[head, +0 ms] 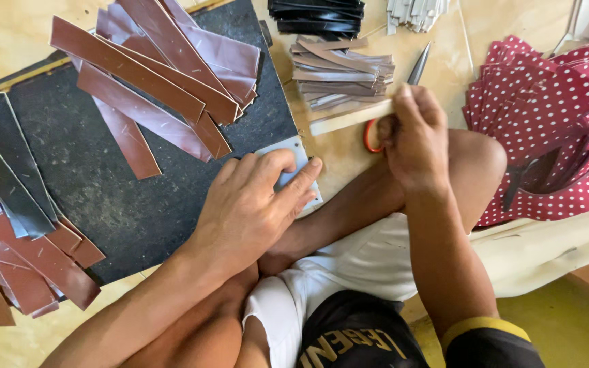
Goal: The person sits on the floor and peels the backing off small rectangular pieces of material. They use a small tool to assist in peeling and place the finished pieces into a pile.
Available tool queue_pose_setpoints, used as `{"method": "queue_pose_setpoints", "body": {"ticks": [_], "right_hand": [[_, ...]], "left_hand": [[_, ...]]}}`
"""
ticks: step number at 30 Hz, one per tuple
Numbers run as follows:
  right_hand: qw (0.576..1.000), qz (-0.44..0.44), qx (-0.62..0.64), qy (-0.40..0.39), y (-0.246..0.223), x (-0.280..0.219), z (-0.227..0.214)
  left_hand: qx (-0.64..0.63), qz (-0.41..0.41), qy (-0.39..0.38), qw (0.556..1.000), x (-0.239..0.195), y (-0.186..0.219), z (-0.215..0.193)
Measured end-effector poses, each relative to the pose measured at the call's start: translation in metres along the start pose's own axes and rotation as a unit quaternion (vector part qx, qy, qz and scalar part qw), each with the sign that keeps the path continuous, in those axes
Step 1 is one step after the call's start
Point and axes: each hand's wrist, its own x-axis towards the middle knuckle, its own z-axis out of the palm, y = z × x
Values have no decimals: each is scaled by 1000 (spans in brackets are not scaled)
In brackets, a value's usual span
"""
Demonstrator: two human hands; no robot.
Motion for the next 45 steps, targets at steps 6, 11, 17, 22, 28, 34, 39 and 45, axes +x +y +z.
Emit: {"method": "queue_pose_setpoints", "body": {"ticks": [6, 11, 17, 22, 28, 34, 39, 45], "right_hand": [[989, -88, 117, 19, -27, -104, 15], [954, -192, -170, -154, 16, -164, 65], [811, -361, -442, -129, -9, -128, 51], [754, -351, -512, -214, -49, -87, 61], [744, -356, -499, -265, -64, -75, 65], [715, -391, -513, -270, -69, -68, 62], [663, -476, -511, -268, -67, -60, 58], [511, -550, -609, -255, -72, -64, 56]], "left_hand": [[-340, -144, 43, 928, -7, 17, 7], [-496, -341, 34, 798, -3, 9, -3], [-159, -116, -51, 979, -14, -4, -23], [35, -52, -66, 996, -13, -3, -30], [48, -35, 1, 998, -15, -2, -16], [0, -31, 5, 999, -20, -8, -11], [45, -1, 6, 999, -19, -7, -14], [111, 54, -1, 992, -15, -7, -16]]}}
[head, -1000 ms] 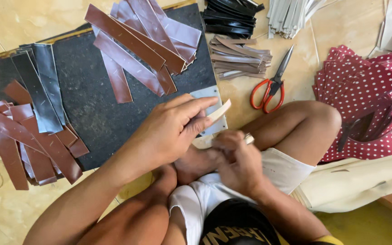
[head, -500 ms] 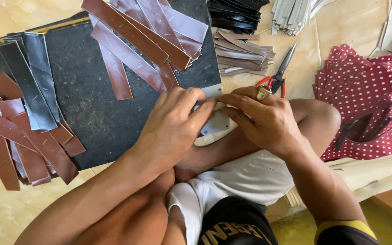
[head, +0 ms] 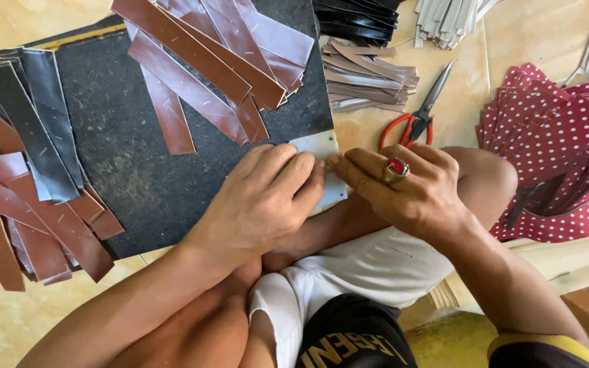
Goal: The person sits on the floor and peels the backing off small rectangular pieces of material. They use a small tool to assist in peeling and place the finished pieces into a pile.
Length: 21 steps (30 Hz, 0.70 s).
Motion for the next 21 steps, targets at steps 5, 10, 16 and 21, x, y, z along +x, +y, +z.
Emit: {"method": "queue_pose_setpoints", "body": {"ticks": [5, 10, 16, 21], "right_hand": [[984, 110, 140, -20, 3, -12, 3], [797, 426, 426, 40, -24, -18, 42], [678, 520, 510, 97, -38, -13, 70], [670, 514, 531, 70, -30, -12, 71]], "left_hand": [[2, 12, -38, 999, 3, -1, -1], [-11, -24, -17, 999, 12, 8, 11], [-74, -43, 8, 996, 10, 5, 12], [-83, -50, -1, 995, 5, 3, 12]]}}
